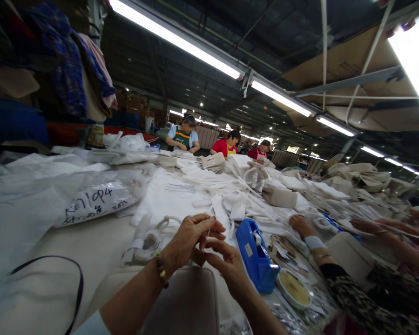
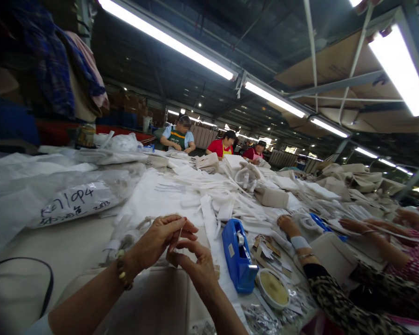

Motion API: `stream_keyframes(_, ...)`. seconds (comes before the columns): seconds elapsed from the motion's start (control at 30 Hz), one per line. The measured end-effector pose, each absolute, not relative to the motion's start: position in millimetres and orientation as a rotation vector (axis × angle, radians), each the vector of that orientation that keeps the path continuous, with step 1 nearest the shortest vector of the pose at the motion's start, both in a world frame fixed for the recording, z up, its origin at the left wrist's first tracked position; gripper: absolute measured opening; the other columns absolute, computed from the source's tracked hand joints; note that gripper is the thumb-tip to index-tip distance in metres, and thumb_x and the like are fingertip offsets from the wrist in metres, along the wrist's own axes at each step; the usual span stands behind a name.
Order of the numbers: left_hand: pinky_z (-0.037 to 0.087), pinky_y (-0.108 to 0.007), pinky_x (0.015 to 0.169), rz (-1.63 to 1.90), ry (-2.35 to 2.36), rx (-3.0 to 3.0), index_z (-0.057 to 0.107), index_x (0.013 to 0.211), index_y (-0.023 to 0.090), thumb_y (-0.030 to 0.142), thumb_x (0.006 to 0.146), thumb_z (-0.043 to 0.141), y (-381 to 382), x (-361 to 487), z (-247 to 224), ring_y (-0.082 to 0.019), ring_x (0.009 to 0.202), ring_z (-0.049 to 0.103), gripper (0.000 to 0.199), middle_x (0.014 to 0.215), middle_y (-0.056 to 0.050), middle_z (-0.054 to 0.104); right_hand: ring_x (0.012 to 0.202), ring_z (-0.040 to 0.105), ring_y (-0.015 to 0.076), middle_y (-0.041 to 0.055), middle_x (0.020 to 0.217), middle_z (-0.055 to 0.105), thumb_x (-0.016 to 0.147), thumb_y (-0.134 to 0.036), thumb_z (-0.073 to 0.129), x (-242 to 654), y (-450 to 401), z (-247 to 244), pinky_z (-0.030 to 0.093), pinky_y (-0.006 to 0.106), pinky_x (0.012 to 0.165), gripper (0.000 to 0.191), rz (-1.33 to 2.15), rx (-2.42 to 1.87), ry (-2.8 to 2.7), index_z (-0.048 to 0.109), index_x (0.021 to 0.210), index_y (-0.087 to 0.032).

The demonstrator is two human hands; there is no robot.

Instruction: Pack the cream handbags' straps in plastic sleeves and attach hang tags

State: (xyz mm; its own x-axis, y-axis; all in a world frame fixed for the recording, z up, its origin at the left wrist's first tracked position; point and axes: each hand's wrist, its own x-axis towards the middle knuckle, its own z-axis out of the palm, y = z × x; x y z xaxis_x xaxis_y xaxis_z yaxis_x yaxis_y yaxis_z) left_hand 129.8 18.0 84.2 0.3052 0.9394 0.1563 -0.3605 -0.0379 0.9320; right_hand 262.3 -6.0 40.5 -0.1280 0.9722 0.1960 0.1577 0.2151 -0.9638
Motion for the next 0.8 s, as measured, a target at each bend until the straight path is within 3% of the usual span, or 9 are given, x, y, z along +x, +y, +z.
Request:
stream_keyframes(0.17, 0.044, -0.021, 0.052, 1.179, 0.656, 1.176, 0.067, 0.068, 0.012, 0.041, 0.072, 0.066, 17, 128, 87, -0.016, 0.059, 0.063, 0.030, 0.061, -0.005, 0.065, 0.077, 0.052, 0.0177, 0.0009, 0.077, 0.067, 0.065, -0.031, 0.067, 255, -1, 35, 0.039, 0.030, 0.076, 0.011, 1.057, -1.076, -1.488, 0.071, 0.070, -0.021)
stream_keyframes(0.33, 0.050, -0.028, 0.071, 1.200, 0.646, 1.228, 0.068, 0.070, 0.013, 0.040, 0.078, 0.060, 19, 127, 89, -0.017, 0.057, 0.063, 0.030, 0.036, 0.003, 0.047, 0.072, 0.053, 0.0161, 0.0003, 0.070, 0.064, 0.067, -0.028, 0.066, 254, 2, 30, 0.041, 0.029, 0.074, 0.009, 1.099, -1.020, -1.432, 0.070, 0.070, -0.020)
stream_keyframes(0.4, 0.049, -0.023, 0.061, 1.201, 0.658, 1.245, 0.067, 0.070, 0.013, 0.041, 0.077, 0.060, 20, 126, 89, -0.017, 0.062, 0.065, 0.030, 0.044, 0.000, 0.055, 0.071, 0.054, 0.0162, 0.0009, 0.072, 0.066, 0.067, -0.030, 0.067, 255, 1, 30, 0.043, 0.030, 0.074, 0.012, 1.141, -1.000, -1.405, 0.070, 0.071, -0.019)
stream_keyframes(0.5, 0.035, -0.017, 0.040, 1.196, 0.697, 1.265, 0.066, 0.069, 0.013, 0.044, 0.075, 0.061, 21, 124, 91, -0.018, 0.066, 0.066, 0.032, 0.071, -0.008, 0.069, 0.068, 0.055, 0.0156, 0.0004, 0.069, 0.065, 0.068, -0.033, 0.067, 256, -1, 33, 0.043, 0.029, 0.071, 0.015, 1.172, -1.006, -1.374, 0.071, 0.072, -0.019)
stream_keyframes(0.8, 0.029, -0.017, 0.034, 1.289, 0.888, 1.268, 0.065, 0.074, 0.011, 0.047, 0.071, 0.062, 21, 124, 78, -0.016, 0.055, 0.062, 0.036, 0.068, -0.009, 0.068, 0.064, 0.051, 0.0133, -0.0011, 0.064, 0.062, 0.061, -0.025, 0.059, 257, -6, 34, 0.040, 0.024, 0.065, 0.012, 1.124, -1.029, -1.234, 0.067, 0.066, -0.017)
